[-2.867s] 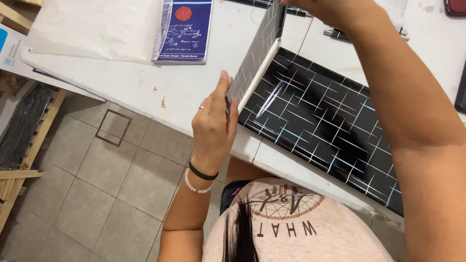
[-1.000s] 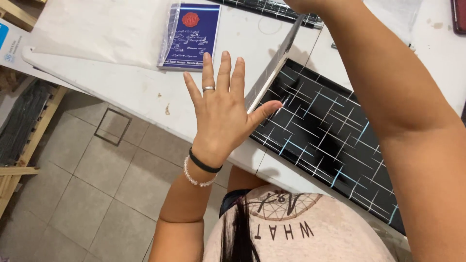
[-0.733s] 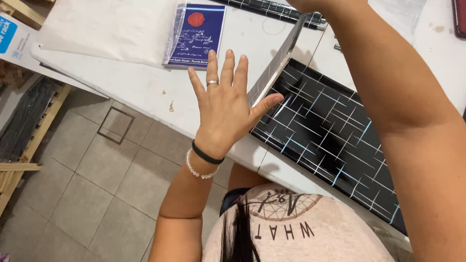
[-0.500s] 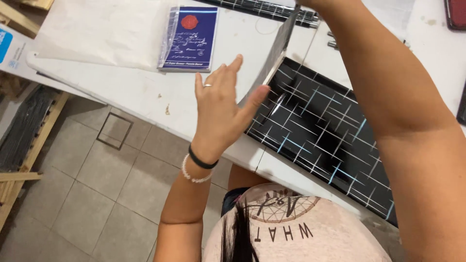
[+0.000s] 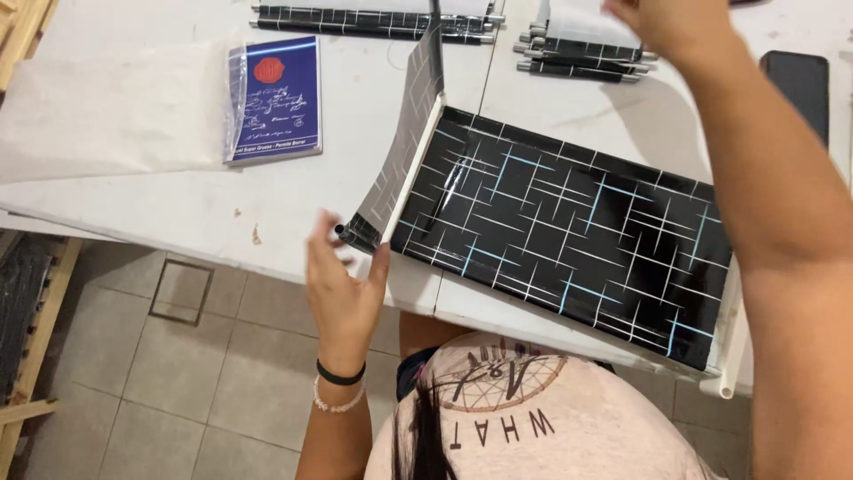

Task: Assembling a multi-tiered fabric and plastic shelf organizer by connecting rods and frames

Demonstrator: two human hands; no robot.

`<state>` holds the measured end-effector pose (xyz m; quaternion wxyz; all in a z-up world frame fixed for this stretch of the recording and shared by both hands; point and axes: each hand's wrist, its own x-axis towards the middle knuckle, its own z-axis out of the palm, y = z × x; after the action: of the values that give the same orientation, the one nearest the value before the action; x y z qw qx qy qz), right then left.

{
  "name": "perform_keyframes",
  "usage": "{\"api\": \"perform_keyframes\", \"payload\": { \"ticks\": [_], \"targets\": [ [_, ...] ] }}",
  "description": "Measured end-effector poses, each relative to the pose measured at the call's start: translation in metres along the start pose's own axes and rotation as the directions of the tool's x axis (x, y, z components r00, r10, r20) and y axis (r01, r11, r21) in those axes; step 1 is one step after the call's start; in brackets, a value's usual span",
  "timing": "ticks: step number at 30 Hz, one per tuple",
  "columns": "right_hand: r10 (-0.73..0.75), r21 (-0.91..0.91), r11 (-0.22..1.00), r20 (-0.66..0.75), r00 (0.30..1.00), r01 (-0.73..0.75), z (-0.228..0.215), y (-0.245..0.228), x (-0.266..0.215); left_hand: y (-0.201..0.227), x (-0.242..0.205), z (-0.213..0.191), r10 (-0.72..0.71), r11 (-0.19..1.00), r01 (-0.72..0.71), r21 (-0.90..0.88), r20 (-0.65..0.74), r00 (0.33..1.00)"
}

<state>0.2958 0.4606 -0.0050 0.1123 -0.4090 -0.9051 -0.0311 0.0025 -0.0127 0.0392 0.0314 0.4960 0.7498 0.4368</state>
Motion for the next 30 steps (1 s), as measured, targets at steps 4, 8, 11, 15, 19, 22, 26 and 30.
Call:
{"api": "perform_keyframes", "payload": {
  "ticks": [4, 8, 11, 15, 19, 22, 26, 30],
  "targets": [
    [-0.097, -0.174, 0.981, -0.088, 0.991, 0.081, 0.029, -0.002, -0.017, -0.033, -0.003, 0.027, 0.023, 0.997, -0.030, 0.067, 0.102, 0.994],
    [-0.013, -0.123, 0.992, -0.043, 0.999, 0.008, 0.042, -0.006, -0.023, -0.059, 0.004, 0.042, 0.020, 0.985, -0.032, 0.170, 0.073, 0.997],
    [-0.009, -0.051, 0.999, -0.027, 1.000, 0.007, 0.051, -0.003, -0.024, -0.065, 0.017, 0.044, 0.033, 0.980, -0.036, 0.196, 0.018, 0.999],
    [-0.013, -0.120, 0.993, -0.033, 0.999, 0.009, 0.058, 0.000, -0.021, -0.086, 0.042, 0.049, 0.043, 0.966, -0.038, 0.257, -0.013, 0.999],
    [-0.076, -0.294, 0.953, -0.015, 0.997, 0.068, 0.059, 0.000, -0.023, -0.116, 0.076, 0.060, 0.074, 0.957, -0.045, 0.287, -0.092, 0.993],
    [-0.072, -0.402, 0.913, 0.008, 0.997, 0.069, 0.061, -0.002, -0.020, -0.129, 0.096, 0.066, 0.082, 0.976, -0.049, 0.212, -0.148, 0.986],
    [-0.059, -0.296, 0.954, -0.048, 0.997, 0.042, 0.061, 0.007, -0.022, -0.134, 0.105, 0.071, 0.127, 0.982, -0.104, 0.159, -0.141, 0.982],
    [-0.056, -0.217, 0.976, -0.098, 0.994, 0.033, 0.056, 0.006, -0.027, -0.141, 0.111, 0.074, 0.129, 0.988, -0.120, 0.100, -0.096, 0.987]
  ]
}}
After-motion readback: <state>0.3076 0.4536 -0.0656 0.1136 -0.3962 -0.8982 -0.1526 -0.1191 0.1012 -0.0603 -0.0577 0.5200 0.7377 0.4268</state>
